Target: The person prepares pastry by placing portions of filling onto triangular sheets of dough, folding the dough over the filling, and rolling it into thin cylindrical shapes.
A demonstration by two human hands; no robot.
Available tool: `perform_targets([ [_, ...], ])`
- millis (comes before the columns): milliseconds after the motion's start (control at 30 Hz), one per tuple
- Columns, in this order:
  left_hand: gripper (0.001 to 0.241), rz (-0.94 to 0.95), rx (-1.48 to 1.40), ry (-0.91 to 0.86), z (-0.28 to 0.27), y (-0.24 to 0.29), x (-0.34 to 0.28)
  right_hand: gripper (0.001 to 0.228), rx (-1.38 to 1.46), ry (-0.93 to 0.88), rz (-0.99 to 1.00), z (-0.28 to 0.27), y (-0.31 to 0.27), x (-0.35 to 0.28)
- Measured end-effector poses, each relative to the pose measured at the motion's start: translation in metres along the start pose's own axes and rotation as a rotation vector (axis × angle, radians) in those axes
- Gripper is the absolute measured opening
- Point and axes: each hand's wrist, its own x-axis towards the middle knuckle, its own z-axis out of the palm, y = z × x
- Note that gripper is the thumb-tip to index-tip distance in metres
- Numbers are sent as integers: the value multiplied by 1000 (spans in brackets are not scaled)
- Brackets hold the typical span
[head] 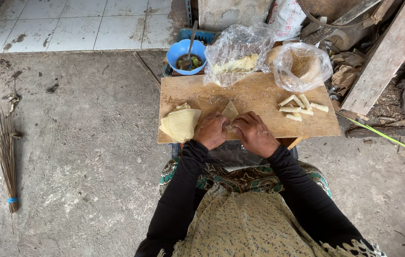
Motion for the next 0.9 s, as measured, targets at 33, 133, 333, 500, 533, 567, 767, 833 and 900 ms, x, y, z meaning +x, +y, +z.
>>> perform_targets([
  [33,23,4,14,-8,-3,0,1,19,48,-5,-17,0,4,0],
  [133,23,3,51,-64,-5,1,2,17,-12,47,-15,9,11,-4],
  [333,20,-61,-78,-100,0,-8,13,7,-144,120,191,23,7,3],
  [500,10,83,-84,261,13,-12,14,8,-191,257,139,17,-3,10],
  [533,9,101,-73,293,14,-12,12,9,-204,281,119,16,-5,11],
  [567,8,120,-62,325,14,-10,9,13,-222,265,93,15,-5,11],
  [767,10,264,167,439,-4,9,-10,24,-296,188,-48,5,-8,9],
  [833,11,307,159,428,-9,10,-13,24,-219,185,-42,2,-10,4],
  [900,12,320,135,420,-10,8,-12,21,-205,141,3,5,-8,4],
])
